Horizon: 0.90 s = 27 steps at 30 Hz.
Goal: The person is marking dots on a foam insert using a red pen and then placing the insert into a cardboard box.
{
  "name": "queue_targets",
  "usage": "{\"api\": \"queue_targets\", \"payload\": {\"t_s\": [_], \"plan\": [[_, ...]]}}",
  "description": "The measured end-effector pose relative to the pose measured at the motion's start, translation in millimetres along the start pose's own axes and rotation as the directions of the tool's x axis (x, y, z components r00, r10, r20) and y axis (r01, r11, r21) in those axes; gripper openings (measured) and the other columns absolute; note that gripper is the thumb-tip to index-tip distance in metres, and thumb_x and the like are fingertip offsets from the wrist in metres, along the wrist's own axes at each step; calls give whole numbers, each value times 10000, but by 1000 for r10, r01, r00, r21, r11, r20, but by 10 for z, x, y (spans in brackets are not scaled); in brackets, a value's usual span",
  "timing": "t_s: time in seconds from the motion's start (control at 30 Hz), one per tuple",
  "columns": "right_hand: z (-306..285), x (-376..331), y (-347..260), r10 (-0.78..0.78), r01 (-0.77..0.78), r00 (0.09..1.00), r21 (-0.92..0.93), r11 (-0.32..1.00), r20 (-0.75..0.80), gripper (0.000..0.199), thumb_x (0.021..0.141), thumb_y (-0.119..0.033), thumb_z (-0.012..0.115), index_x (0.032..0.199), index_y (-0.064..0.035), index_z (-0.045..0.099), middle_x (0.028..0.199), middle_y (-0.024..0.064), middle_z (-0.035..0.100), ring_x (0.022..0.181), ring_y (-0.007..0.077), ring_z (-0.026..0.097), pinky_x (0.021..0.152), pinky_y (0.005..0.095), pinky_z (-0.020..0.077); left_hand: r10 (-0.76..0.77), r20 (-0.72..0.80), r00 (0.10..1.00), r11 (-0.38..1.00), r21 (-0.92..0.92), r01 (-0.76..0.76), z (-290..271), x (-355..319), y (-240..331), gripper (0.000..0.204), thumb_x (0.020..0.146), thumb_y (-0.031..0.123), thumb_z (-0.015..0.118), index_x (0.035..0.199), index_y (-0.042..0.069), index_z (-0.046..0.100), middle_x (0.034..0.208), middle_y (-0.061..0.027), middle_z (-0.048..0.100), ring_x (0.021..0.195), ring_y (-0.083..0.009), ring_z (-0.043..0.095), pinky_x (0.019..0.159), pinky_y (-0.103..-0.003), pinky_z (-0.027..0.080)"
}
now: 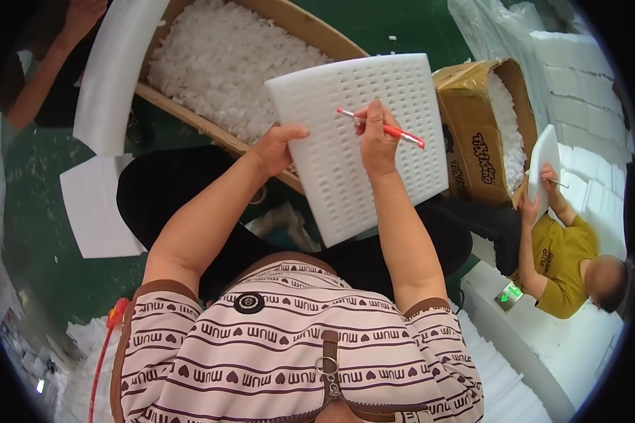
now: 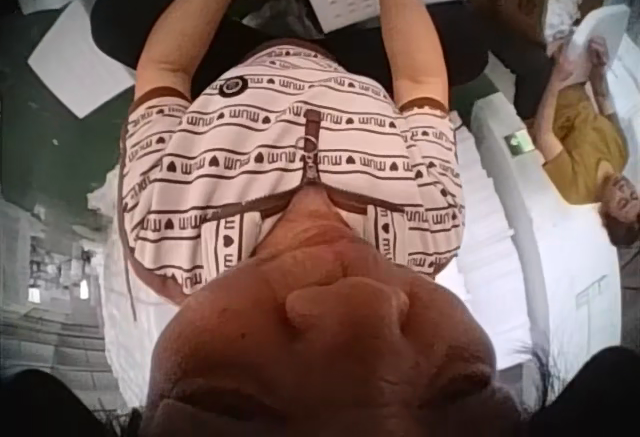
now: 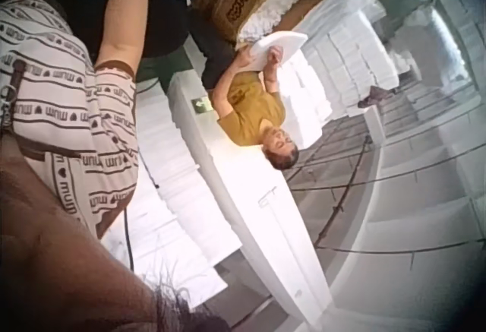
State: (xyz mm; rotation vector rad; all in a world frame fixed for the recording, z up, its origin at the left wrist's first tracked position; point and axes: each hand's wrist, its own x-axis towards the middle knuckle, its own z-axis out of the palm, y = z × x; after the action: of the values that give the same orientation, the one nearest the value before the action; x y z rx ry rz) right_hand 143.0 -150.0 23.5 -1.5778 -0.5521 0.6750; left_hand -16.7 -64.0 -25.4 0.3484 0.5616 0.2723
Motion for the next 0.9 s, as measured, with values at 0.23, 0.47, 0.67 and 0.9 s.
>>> {"api": "queue_targets", "payload": {"t_s": [0.23, 0.47, 0.67, 0.9], "plan": [[84, 174, 104, -541, 599, 771, -672, 435, 336, 114, 842, -145, 525, 798, -97, 619, 779, 23, 650, 617, 235, 544, 548, 321, 398, -28, 12, 1000, 991, 129, 26, 13, 28, -16, 407, 748, 54, 567, 1149, -16, 560, 1018, -149, 642, 827, -240, 619, 732, -302, 489], [137, 221, 400, -472, 512, 846, -620, 594, 247, 191, 870, -164, 522, 710, -77, 579, 725, 43, 605, 601, 246, 498, 647, 344, 379, -69, 32, 997, 998, -2, 69, -108, -15, 81, 549, 782, 74, 544, 1316, 10, 434, 1233, -144, 562, 1044, -266, 573, 911, -370, 442], [29, 50, 154, -479, 481, 854, -662, 575, 204, 260, 895, -169, 523, 647, -98, 543, 659, 13, 586, 575, 217, 451, 704, 288, 333, 0, 42, 999, 999, -34, 2, 27, 70, 249, 511, 823, 114, 498, 1322, 21, 439, 1241, -144, 561, 1064, -266, 569, 924, -357, 433], [-18, 47, 291, -459, 492, 861, -589, 641, 219, 271, 907, -180, 514, 646, -113, 542, 655, -5, 578, 577, 205, 435, 732, 287, 323, 3, 63, 998, 1000, 9, -3, -16, 70, 191, 519, 801, 105, 499, 1309, 7, 450, 1224, -151, 572, 1051, -271, 579, 916, -348, 442]]}}
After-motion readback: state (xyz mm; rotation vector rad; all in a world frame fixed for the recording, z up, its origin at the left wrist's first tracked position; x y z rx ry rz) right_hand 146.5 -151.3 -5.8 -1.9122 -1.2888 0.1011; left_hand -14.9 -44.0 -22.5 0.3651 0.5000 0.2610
